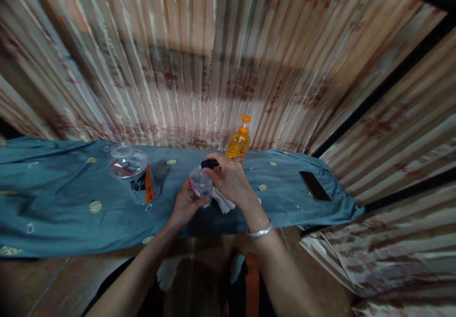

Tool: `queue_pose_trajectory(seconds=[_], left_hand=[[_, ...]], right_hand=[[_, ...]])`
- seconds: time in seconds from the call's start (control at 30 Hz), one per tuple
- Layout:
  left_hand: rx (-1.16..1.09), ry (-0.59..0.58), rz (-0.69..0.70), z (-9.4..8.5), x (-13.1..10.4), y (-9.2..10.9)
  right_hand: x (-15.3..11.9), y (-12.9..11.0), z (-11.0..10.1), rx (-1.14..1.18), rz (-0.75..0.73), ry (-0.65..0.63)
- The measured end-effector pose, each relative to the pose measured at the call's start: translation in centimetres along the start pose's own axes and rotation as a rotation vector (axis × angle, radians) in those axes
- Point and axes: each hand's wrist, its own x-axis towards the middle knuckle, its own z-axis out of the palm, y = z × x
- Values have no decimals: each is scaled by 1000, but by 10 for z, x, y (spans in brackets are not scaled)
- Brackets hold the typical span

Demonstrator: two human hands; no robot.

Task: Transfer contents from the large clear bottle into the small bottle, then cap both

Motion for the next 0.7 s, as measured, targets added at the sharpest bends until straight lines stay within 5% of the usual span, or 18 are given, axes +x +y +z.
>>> queue_pose_trajectory(seconds=[0.17,0.33,0.7], left_hand=[[46,10,0,3,-1,0],[67,7,11,5,-2,2],[153,-24,-4,6,-3,7]], right_hand=[[28,-23,-15,-230,-221,-334],[38,-37,-20,-409,-332,-509],[41,-37,-16,-604,-415,-525]])
